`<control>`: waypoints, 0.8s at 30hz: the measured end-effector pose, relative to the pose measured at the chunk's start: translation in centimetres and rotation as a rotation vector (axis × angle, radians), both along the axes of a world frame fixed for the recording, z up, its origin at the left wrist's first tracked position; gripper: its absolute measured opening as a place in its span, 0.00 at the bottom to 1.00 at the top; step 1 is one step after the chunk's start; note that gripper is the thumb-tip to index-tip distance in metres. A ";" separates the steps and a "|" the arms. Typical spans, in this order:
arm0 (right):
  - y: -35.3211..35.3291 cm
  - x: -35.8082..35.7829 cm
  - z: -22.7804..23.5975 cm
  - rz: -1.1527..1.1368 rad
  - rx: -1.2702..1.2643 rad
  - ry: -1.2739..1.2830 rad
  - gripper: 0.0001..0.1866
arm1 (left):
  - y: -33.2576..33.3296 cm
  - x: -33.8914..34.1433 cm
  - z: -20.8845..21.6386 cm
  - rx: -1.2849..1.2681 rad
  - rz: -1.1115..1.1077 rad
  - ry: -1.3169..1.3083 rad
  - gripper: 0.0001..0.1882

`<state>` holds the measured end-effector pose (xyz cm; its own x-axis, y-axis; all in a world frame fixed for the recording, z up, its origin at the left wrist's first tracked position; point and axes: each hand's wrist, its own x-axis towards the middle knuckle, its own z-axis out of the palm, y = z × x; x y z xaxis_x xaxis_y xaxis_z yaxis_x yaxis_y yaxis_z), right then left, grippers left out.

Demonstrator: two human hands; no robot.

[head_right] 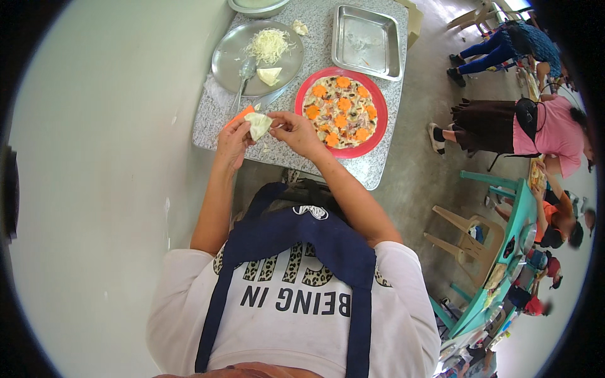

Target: The person spreads a white sauce over a pizza base using a spoon, then adds shredded cheese and sliced carrots by hand. The person arranges the toppings evenly across the surface of the pizza.

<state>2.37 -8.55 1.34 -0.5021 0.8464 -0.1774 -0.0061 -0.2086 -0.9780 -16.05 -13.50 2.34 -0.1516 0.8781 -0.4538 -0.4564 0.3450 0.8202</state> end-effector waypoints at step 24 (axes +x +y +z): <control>-2.8 3.8 6.9 0.096 0.623 -0.212 0.11 | -3.6 3.8 5.3 0.270 -0.075 0.188 0.12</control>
<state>6.12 -11.35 8.22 -0.5881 0.7760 0.2279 0.1898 0.4063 -0.8938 -12.21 -17.05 7.61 -0.1408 0.9747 -0.1736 -0.2704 0.1308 0.9538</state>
